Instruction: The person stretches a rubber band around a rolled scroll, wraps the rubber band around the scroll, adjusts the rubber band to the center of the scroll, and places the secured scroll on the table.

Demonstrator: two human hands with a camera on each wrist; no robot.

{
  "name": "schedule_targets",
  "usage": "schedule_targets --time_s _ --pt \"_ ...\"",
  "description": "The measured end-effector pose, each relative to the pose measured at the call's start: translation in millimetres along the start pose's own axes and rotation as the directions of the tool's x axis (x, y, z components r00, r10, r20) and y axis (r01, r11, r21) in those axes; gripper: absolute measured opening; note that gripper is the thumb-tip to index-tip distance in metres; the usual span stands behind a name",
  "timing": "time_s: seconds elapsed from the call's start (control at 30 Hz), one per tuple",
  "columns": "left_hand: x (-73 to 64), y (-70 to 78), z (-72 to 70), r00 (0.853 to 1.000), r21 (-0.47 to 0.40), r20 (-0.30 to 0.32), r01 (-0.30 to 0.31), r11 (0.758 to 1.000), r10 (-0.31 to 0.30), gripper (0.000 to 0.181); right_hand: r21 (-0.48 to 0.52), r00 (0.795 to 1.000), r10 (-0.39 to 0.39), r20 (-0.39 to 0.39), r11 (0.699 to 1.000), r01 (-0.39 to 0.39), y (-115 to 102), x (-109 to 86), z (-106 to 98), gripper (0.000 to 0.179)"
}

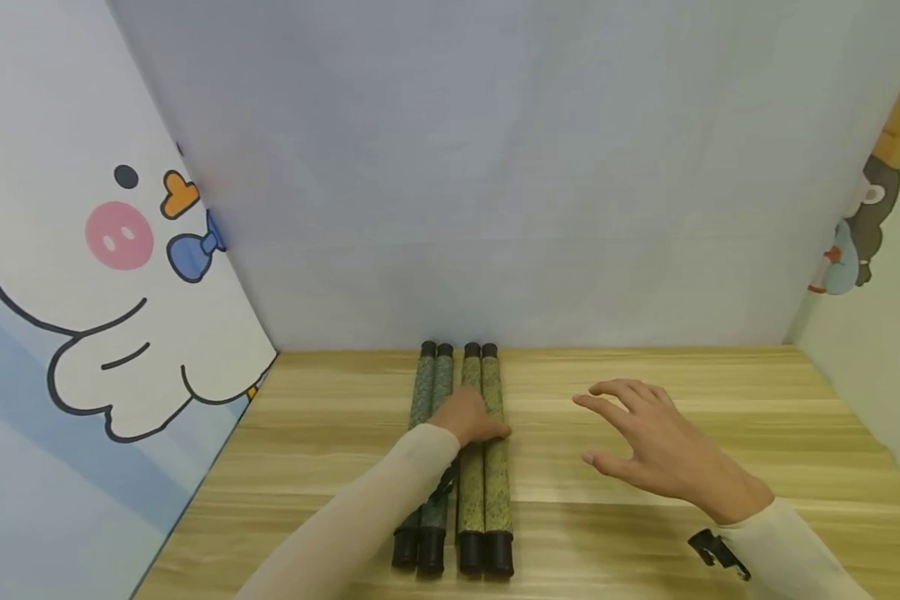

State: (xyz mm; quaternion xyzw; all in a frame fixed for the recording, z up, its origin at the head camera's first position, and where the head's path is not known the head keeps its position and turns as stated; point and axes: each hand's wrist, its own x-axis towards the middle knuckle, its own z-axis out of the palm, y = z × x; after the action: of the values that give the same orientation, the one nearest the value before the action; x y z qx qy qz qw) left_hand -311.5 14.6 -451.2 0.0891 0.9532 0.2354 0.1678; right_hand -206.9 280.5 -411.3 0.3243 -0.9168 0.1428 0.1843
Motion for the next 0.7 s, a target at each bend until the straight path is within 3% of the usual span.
schedule_targets --time_s 0.23,0.47,0.7 --pt "-4.0 -3.0 0.6 1.0 0.036 -0.008 -0.003 0.999 0.003 0.051 0.046 0.997 0.047 0.064 0.998 -0.05 -5.4 0.0 5.4 0.062" --pt "-9.5 -0.3 -2.0 1.0 0.163 -0.006 -0.005 0.987 0.006 0.051 0.048 0.997 0.04 0.067 0.998 -0.043 -6.5 1.1 11.3 0.061" --pt "-20.0 0.9 -11.0 0.998 0.212 -0.025 -0.049 0.976 0.055 0.059 0.061 0.997 0.03 0.077 0.998 -0.034 -5.5 -0.6 15.5 0.059"
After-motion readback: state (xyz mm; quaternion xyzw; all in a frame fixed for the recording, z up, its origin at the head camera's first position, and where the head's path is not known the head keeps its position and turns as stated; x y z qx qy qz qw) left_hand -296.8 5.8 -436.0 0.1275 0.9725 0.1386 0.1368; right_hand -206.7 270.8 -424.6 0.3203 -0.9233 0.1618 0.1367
